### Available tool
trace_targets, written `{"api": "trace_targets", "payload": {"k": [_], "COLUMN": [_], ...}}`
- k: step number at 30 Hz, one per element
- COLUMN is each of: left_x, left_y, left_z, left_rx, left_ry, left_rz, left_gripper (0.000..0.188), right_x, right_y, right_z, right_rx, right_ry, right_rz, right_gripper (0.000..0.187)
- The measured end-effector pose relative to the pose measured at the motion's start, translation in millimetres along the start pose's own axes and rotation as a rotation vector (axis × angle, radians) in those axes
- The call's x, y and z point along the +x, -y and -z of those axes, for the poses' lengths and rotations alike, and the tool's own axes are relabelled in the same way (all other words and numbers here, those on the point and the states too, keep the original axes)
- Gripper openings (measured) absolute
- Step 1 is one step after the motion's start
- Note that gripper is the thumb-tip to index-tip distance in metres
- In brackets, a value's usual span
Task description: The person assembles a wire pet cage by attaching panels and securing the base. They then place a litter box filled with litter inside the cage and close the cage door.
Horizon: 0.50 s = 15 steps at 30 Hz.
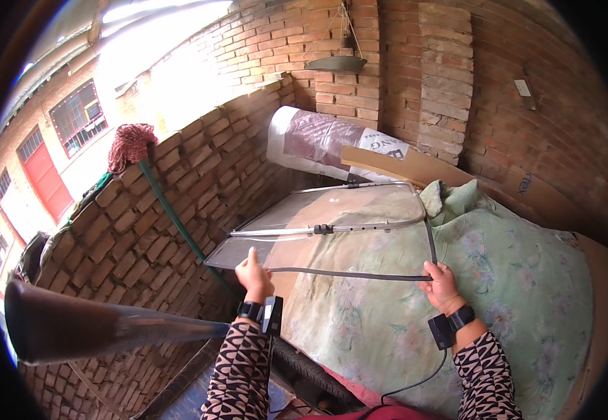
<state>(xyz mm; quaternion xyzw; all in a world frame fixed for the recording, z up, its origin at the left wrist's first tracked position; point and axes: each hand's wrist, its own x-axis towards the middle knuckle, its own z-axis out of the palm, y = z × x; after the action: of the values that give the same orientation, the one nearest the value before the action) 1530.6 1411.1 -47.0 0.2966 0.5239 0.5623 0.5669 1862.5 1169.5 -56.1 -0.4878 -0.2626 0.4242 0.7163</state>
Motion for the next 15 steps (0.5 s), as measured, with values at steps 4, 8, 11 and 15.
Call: {"api": "trace_targets", "payload": {"k": [4, 8, 11, 15], "left_x": [-1, 25, 50, 46], "left_y": [38, 44, 13, -76], "left_z": [12, -1, -36, -86], "left_rx": [-0.083, -0.238, 0.015, 0.772], "left_ry": [-0.164, 0.394, 0.467, 0.257], "left_rz": [0.222, 0.619, -0.073, -1.480], "left_gripper": [0.042, 0.043, 0.027, 0.013], "right_x": [-4, -5, 27, 56], "right_y": [-7, 9, 68, 125], "right_z": [5, -19, -46, -51], "right_rx": [-0.084, -0.239, -0.241, 0.016], "right_ry": [0.011, -0.055, -0.010, 0.152], "right_rz": [-0.014, -0.068, 0.114, 0.308], "right_gripper": [0.026, 0.026, 0.025, 0.029]}}
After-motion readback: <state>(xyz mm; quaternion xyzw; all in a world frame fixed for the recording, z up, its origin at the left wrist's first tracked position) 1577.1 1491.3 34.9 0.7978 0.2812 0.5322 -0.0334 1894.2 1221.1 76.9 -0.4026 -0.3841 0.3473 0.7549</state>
